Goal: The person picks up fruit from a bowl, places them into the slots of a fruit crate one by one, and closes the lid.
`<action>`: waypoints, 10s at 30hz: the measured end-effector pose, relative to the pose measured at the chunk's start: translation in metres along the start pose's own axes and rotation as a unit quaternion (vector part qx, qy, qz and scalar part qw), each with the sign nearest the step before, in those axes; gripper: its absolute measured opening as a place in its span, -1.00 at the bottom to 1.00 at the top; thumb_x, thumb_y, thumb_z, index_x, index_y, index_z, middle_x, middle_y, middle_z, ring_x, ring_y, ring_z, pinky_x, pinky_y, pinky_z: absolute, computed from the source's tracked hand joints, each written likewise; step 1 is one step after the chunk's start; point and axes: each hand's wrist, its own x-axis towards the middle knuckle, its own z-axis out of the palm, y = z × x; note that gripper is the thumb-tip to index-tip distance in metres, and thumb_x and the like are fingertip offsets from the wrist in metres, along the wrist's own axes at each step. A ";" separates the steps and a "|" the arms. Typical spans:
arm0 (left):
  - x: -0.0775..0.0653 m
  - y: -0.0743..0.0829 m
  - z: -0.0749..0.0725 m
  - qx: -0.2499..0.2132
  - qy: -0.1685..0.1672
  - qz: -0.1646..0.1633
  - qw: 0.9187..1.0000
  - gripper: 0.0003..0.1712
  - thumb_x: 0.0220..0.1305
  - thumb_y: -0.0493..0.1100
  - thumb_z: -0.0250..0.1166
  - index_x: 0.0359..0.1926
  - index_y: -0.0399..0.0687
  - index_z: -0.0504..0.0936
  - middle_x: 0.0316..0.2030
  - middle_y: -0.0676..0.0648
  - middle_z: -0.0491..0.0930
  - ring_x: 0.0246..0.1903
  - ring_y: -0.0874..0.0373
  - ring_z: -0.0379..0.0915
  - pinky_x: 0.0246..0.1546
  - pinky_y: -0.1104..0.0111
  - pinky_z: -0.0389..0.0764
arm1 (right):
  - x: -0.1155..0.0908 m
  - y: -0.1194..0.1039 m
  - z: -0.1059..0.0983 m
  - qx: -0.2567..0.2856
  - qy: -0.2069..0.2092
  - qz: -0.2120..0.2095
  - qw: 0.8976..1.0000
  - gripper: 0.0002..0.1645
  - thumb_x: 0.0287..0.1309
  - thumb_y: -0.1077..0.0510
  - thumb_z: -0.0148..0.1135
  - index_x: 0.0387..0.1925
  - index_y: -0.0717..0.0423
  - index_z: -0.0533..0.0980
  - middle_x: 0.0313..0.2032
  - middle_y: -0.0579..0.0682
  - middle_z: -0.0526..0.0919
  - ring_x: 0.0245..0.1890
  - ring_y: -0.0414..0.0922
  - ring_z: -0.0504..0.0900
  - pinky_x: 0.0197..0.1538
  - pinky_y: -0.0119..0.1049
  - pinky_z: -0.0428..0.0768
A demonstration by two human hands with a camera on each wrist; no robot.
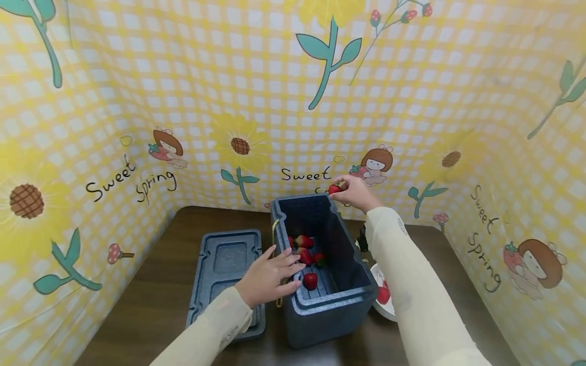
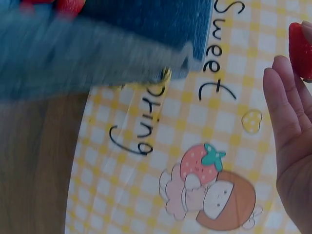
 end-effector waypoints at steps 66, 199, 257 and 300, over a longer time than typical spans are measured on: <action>0.005 0.010 0.001 -0.100 -0.049 -0.022 0.994 -0.48 0.40 0.07 0.06 0.24 -0.08 0.51 0.29 -0.14 0.38 0.35 -0.06 0.14 0.16 0.07 0.41 | 0.010 0.032 0.106 0.011 -0.036 0.054 0.998 -0.66 0.07 0.37 0.26 -0.06 0.29 0.55 -0.37 0.10 0.66 -0.42 -0.03 0.66 -0.27 -0.21 0.65; 0.003 0.001 0.002 -0.003 -0.011 0.010 1.000 -0.48 0.37 0.02 0.09 0.25 -0.12 0.50 0.22 -0.19 0.46 0.30 -0.15 0.22 0.29 -0.01 0.20 | -0.092 0.141 -0.016 -0.029 0.008 0.091 0.995 -0.39 0.01 0.21 0.37 0.14 0.26 0.43 -0.14 0.24 0.61 -0.16 0.10 0.55 -0.10 -0.15 0.57; -0.003 0.002 0.002 -0.017 0.005 0.001 1.000 -0.50 0.36 0.03 0.09 0.23 -0.08 0.53 0.21 -0.14 0.46 0.30 -0.07 0.24 0.27 0.12 0.26 | 0.009 -0.003 0.042 0.034 -0.025 0.022 0.999 -0.39 0.12 0.24 0.31 0.21 0.28 0.40 -0.06 0.27 0.56 -0.28 -0.03 0.52 -0.05 -0.05 0.55; -0.001 0.006 -0.004 0.003 -0.012 0.000 1.000 -0.53 0.37 0.02 0.06 0.18 -0.05 0.57 0.17 -0.10 0.52 0.28 -0.01 0.28 0.25 0.19 0.32 | 0.025 0.040 0.134 0.038 -0.016 0.070 0.997 -0.38 0.01 0.19 0.39 0.15 0.23 0.47 -0.07 0.19 0.61 -0.33 -0.05 0.62 -0.19 -0.21 0.60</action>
